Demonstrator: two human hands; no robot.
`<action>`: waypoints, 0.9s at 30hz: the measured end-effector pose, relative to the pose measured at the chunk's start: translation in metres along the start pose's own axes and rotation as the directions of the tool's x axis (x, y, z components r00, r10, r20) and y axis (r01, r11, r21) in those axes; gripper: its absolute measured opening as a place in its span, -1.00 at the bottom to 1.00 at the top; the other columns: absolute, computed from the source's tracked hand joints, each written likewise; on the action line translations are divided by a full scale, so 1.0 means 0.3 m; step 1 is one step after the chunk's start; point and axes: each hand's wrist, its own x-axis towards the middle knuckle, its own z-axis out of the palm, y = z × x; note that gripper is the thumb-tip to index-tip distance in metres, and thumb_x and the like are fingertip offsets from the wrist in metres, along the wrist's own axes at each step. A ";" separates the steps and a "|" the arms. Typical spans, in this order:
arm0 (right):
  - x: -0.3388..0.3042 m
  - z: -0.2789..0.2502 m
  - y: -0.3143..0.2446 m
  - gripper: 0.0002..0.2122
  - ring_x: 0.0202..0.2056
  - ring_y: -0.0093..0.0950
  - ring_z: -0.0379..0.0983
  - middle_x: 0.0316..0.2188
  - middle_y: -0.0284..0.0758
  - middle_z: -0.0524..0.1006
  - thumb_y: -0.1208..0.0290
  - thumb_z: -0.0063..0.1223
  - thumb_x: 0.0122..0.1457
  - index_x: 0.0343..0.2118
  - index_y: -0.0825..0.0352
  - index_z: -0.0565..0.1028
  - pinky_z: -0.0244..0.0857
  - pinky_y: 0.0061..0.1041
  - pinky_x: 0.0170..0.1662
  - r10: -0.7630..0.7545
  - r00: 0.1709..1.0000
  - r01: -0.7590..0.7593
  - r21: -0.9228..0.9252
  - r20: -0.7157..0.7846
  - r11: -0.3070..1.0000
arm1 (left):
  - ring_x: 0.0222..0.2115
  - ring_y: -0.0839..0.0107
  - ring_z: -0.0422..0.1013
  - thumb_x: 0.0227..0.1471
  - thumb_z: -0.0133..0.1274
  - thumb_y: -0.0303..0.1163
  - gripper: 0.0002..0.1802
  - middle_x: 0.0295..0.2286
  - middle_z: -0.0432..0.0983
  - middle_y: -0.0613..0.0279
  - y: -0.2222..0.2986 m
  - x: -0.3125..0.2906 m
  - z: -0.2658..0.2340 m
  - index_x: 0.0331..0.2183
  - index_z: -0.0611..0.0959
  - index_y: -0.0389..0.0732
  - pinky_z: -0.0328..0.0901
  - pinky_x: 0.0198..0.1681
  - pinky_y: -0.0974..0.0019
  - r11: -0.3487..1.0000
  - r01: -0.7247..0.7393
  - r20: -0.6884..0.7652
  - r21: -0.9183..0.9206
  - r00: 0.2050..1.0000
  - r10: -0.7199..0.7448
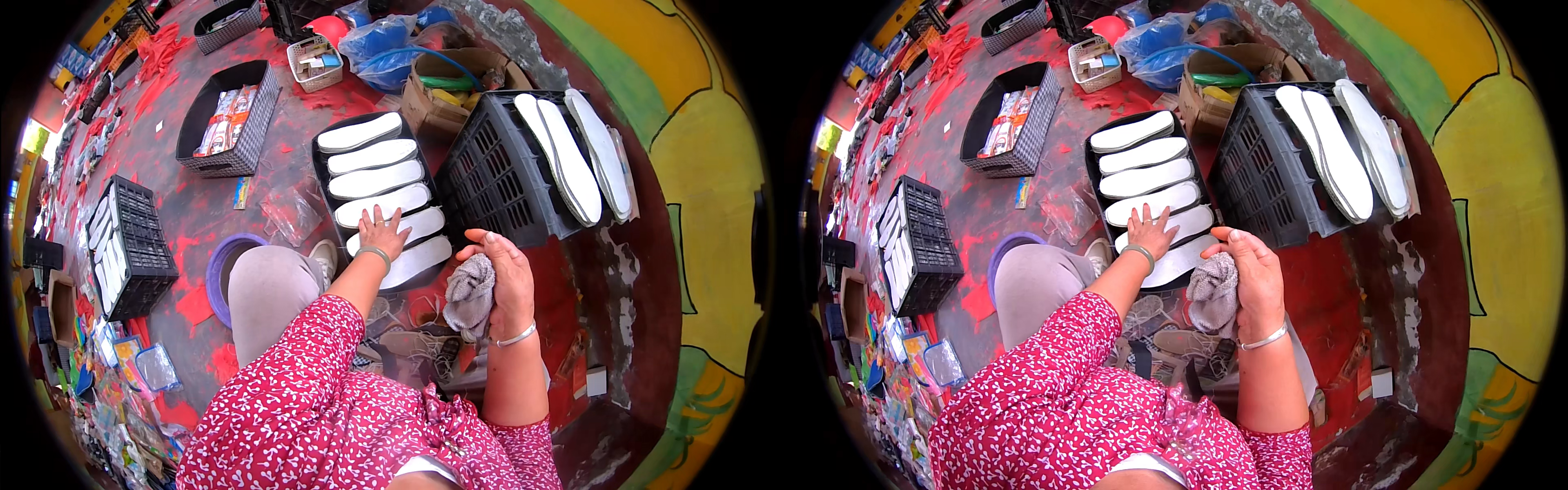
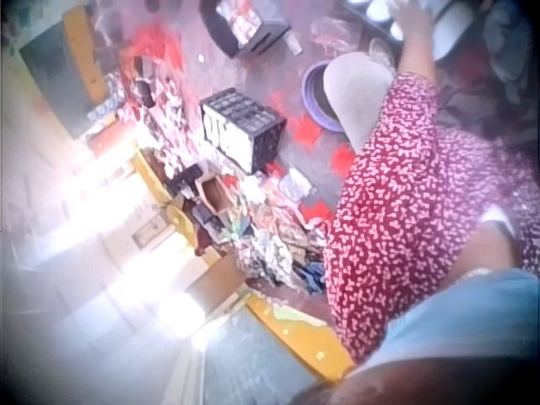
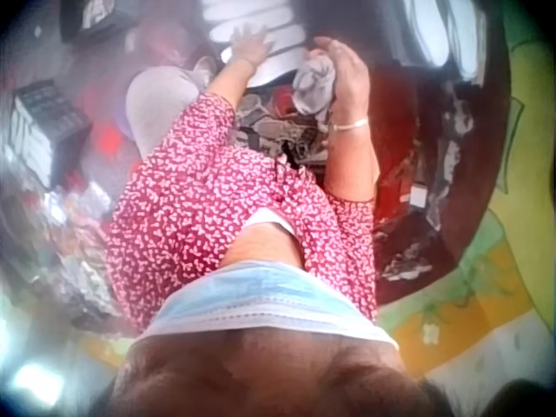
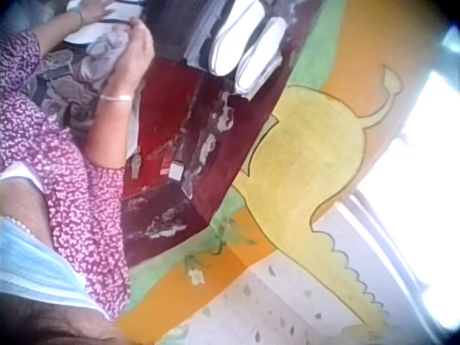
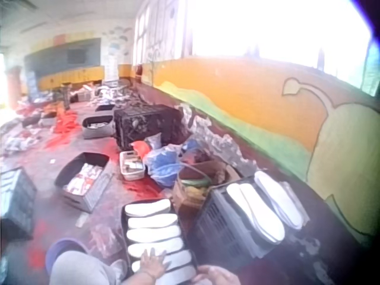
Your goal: The person picks up white shoe insoles one by one, wipes both sides with a grey cloth, and stacks them in a black plastic crate.
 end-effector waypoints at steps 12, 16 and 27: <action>-0.002 -0.038 0.018 -0.74 -0.57 -0.51 0.47 -0.49 -0.26 0.53 0.34 -0.14 0.24 -0.20 0.46 0.43 0.37 -0.60 -0.48 0.030 0.996 -0.029 -0.014 0.088 0.999 | 0.19 -0.07 -0.08 0.07 -0.15 0.07 -0.30 0.16 -0.01 -0.18 0.015 0.038 -0.008 0.17 0.21 -0.05 -0.18 0.20 -0.05 0.997 0.038 -0.146 -0.070 0.988 -0.048; -0.013 -0.047 0.029 -0.79 -0.43 -0.62 0.44 -0.48 -0.31 0.55 0.40 -0.04 0.16 -0.33 0.46 0.54 0.30 -0.64 -0.34 -0.004 0.946 0.152 -0.432 0.323 0.889 | 0.12 0.02 0.08 0.01 0.01 -0.16 -0.55 0.02 0.28 -0.07 0.103 0.059 -0.114 -0.10 0.53 -0.21 -0.03 0.16 0.02 0.949 -0.147 -0.468 -0.279 0.884 -0.001; -0.018 -0.032 0.096 -0.75 -0.31 -0.13 0.47 -0.40 -0.09 0.54 0.29 -0.06 -0.03 -0.38 0.31 0.57 0.31 -0.25 -0.20 0.201 0.857 0.421 -0.870 0.474 0.256 | 0.10 0.03 0.14 -0.01 0.09 -0.20 -0.50 0.03 0.27 -0.07 0.707 -0.074 -0.681 -0.06 0.48 -0.25 0.08 0.15 0.15 0.338 -0.931 -0.424 0.136 0.254 0.869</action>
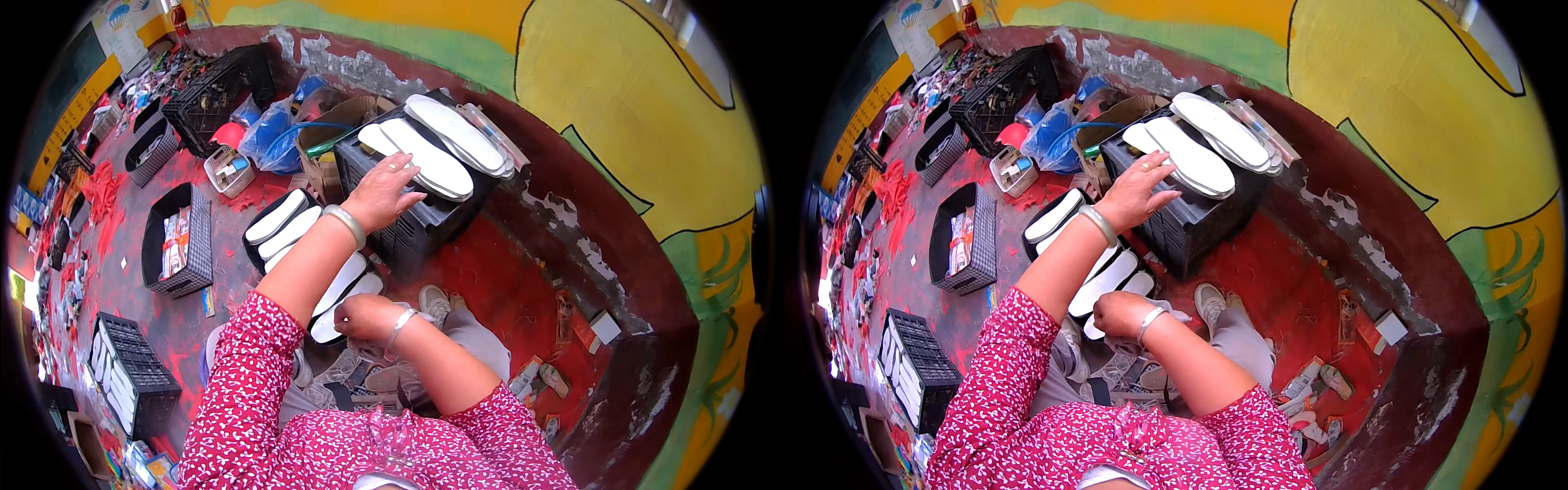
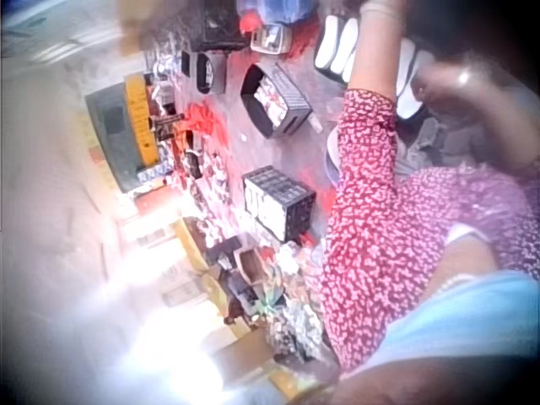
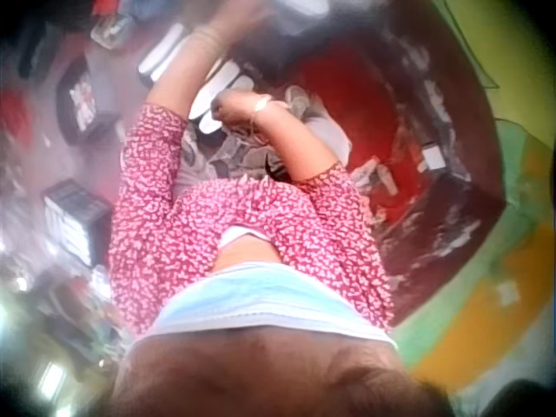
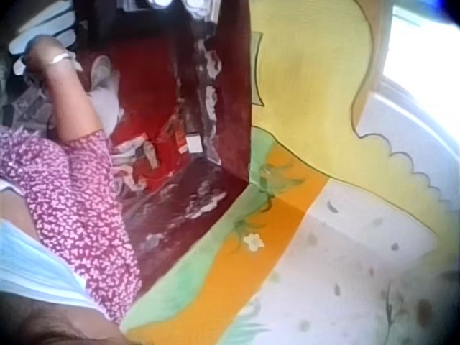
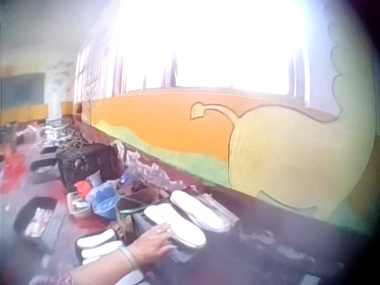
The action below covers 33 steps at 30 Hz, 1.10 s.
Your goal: The person picks up white shoe insoles one by one, wipes both sides with a grey cloth, and stacks them in a black plastic crate.
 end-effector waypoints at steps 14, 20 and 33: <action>-0.021 -0.019 -0.035 -0.73 -0.28 -0.08 0.46 -0.38 -0.01 0.52 0.30 -0.13 0.01 -0.44 0.40 0.54 0.30 -0.21 -0.17 0.038 0.994 -0.040 -0.023 -0.100 0.999 | -0.02 0.09 0.29 -0.13 0.03 -0.33 -0.48 -0.10 0.40 -0.04 0.075 0.230 0.089 -0.06 0.44 -0.27 0.18 0.06 0.17 0.969 0.005 0.442 0.247 0.889 -0.117; -0.010 -0.003 -0.028 -0.74 -0.28 -0.09 0.45 -0.37 -0.01 0.52 0.31 -0.12 0.00 -0.43 0.40 0.54 0.30 -0.22 -0.17 0.031 0.986 -0.028 0.022 -0.165 0.999 | 0.04 0.07 0.25 -0.14 -0.07 -0.54 -0.51 -0.07 0.40 -0.03 0.036 0.171 0.144 -0.06 0.45 -0.25 0.13 0.09 0.11 0.937 -0.062 0.073 0.343 0.997 0.039; -0.018 -0.064 -0.025 -0.75 -0.33 -0.14 0.46 -0.42 -0.08 0.53 0.27 -0.04 0.04 -0.35 0.32 0.56 0.30 -0.28 -0.21 0.017 0.982 0.003 0.104 -0.190 0.995 | -0.16 0.24 0.44 -0.01 -0.07 -0.64 -0.69 -0.23 0.51 0.06 0.041 0.137 -0.202 -0.16 0.54 -0.30 0.27 -0.05 0.32 0.993 -0.092 -0.689 -0.078 0.725 0.013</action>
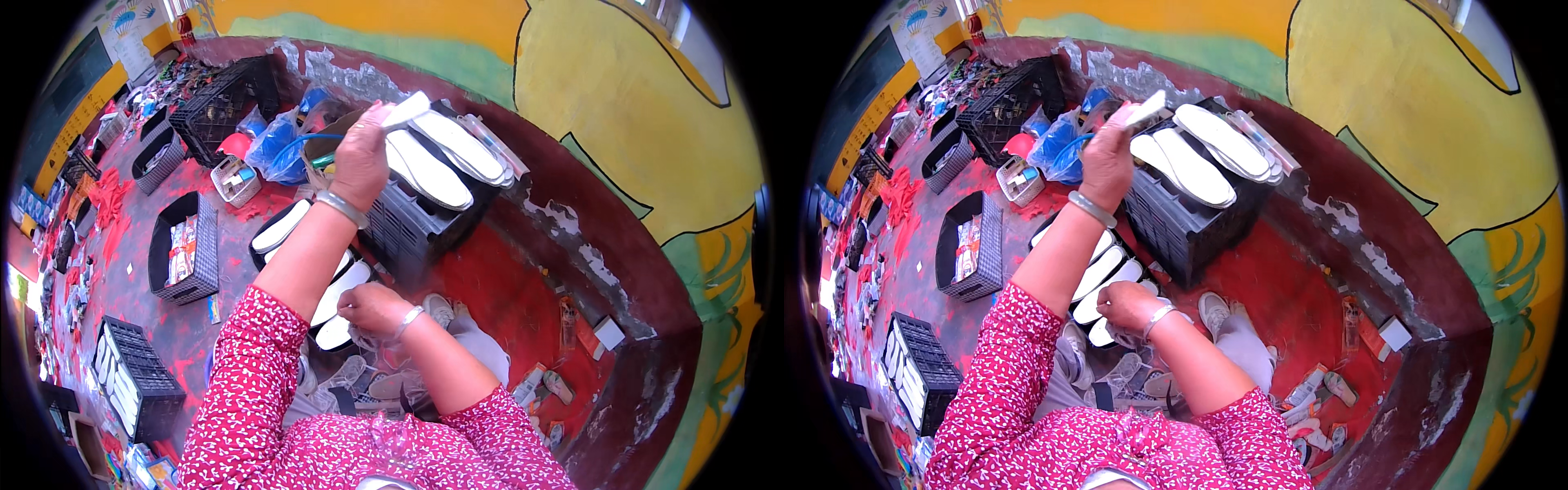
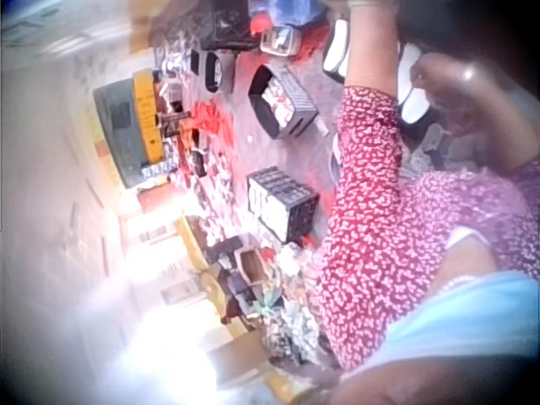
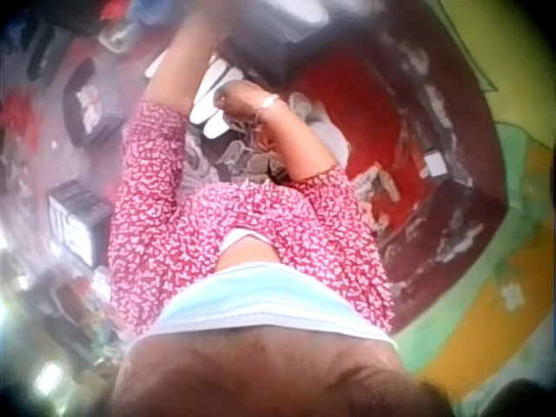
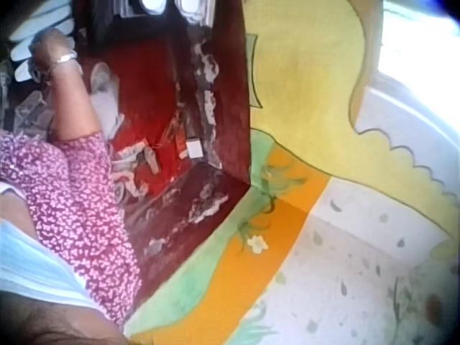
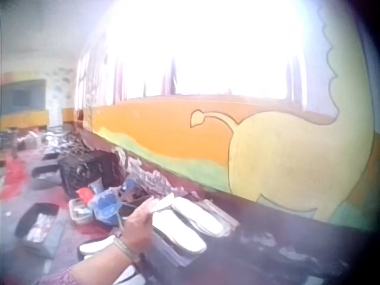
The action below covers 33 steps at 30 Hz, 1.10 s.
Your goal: The person picks up white shoe insoles one by one, wipes both sides with a grey cloth, and stacks them in a black plastic crate.
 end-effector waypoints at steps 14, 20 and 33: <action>-0.018 -0.104 0.058 -0.76 -0.48 -0.67 0.39 -0.46 -0.33 0.55 0.40 -0.01 0.18 -0.19 0.47 0.48 0.28 -0.70 -0.39 0.253 0.960 -0.069 0.777 -0.118 0.625 | -0.27 0.23 0.50 0.09 -0.08 -0.46 -0.71 -0.26 0.52 0.02 -0.044 -0.410 -0.599 -0.14 0.46 -0.37 0.40 -0.15 0.17 -0.219 0.543 0.436 -0.811 0.310 -0.845; 0.059 -0.006 0.012 -0.67 -0.41 -0.66 0.40 -0.42 -0.36 0.53 0.34 -0.02 0.20 -0.08 0.50 0.41 0.29 -0.69 -0.31 0.144 0.985 -0.008 0.799 -0.098 0.602 | -0.29 0.30 0.48 0.15 -0.11 -0.40 -0.72 -0.26 0.49 0.09 0.005 -0.452 -0.491 -0.12 0.43 -0.34 0.40 -0.18 0.25 -0.231 0.626 0.516 -0.745 0.321 -0.794; 0.100 0.012 -0.032 -0.83 -0.48 -0.64 0.44 -0.48 -0.40 0.53 0.41 0.04 0.14 -0.31 0.42 0.52 0.33 -0.64 -0.39 0.218 0.976 -0.103 0.935 0.028 0.340 | -0.20 0.25 0.45 0.21 -0.23 -0.28 -0.61 -0.18 0.46 0.04 0.006 -0.451 -0.492 -0.01 0.36 -0.30 0.36 -0.11 0.15 -0.475 0.618 0.729 -0.626 0.247 -0.639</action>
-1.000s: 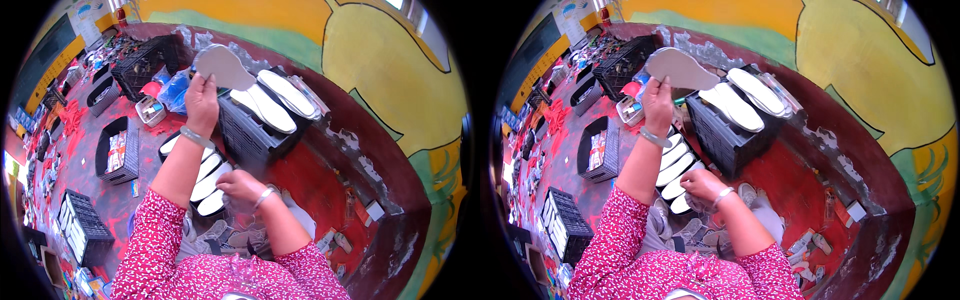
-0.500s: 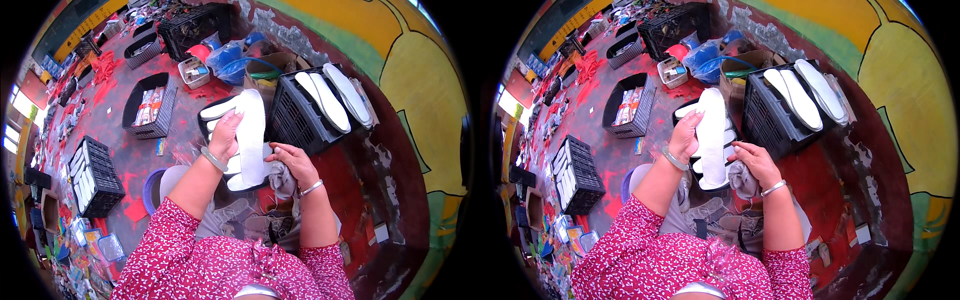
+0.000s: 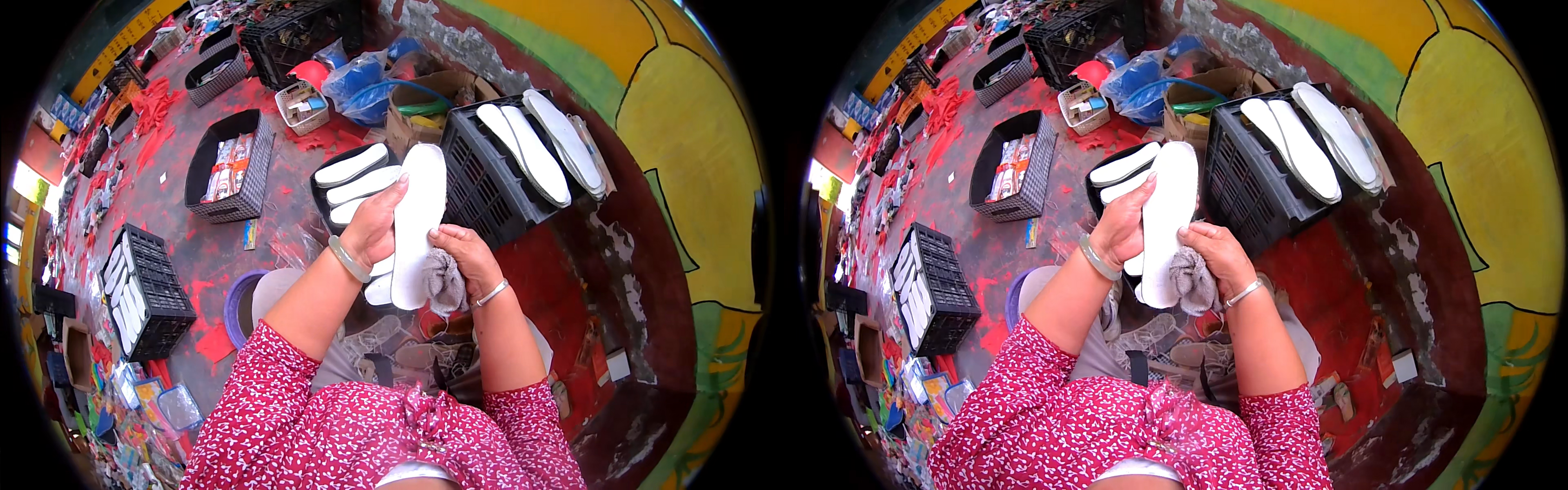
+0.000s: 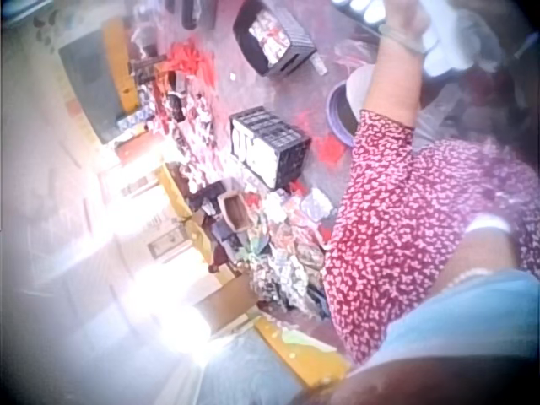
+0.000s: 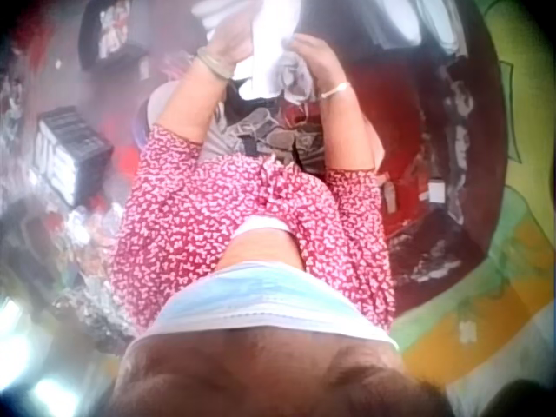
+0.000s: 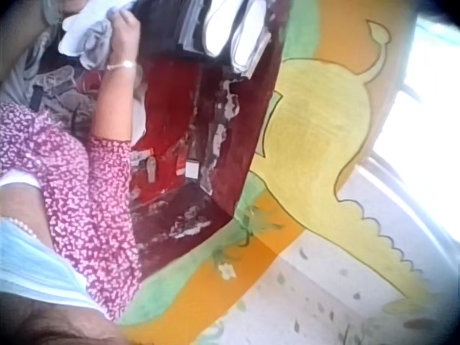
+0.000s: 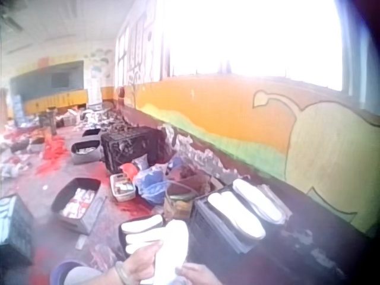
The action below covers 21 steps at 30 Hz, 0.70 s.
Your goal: The person picks up white shoe insoles one by one, wipes both sides with a grey cloth, and stacks them in a black plastic crate.
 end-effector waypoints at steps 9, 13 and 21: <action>-0.007 -0.110 -0.086 -0.76 -0.38 -0.60 0.47 -0.43 -0.32 0.56 0.40 0.11 0.11 -0.23 0.46 0.48 0.33 -0.67 -0.29 -0.210 0.955 0.186 -0.129 -0.211 0.974 | -0.28 0.41 0.43 0.22 -0.20 -0.19 -0.59 -0.25 0.47 0.14 -0.020 -0.030 0.052 -0.08 0.42 -0.33 0.36 -0.20 0.32 0.890 0.102 -0.060 0.443 0.995 -0.084; -0.018 -0.153 -0.087 -0.77 -0.44 -0.58 0.48 -0.42 -0.31 0.56 0.40 0.10 0.12 -0.24 0.46 0.48 0.36 -0.63 -0.34 -0.179 0.964 0.171 -0.059 -0.199 0.984 | -0.29 0.50 0.40 0.21 -0.16 -0.16 -0.57 -0.27 0.46 0.21 -0.058 -0.030 0.033 -0.08 0.42 -0.33 0.33 -0.21 0.40 0.788 0.182 -0.006 0.589 0.975 -0.221; -0.057 -0.128 -0.091 -0.81 -0.45 -0.47 0.52 -0.43 -0.26 0.55 0.39 0.03 0.14 -0.30 0.43 0.49 0.43 -0.52 -0.36 -0.111 0.994 0.107 0.314 -0.004 0.943 | -0.25 0.49 0.42 0.19 -0.14 -0.18 -0.56 -0.22 0.48 0.20 -0.022 -0.045 0.058 -0.05 0.41 -0.34 0.32 -0.17 0.42 0.830 0.239 0.103 0.504 0.938 -0.332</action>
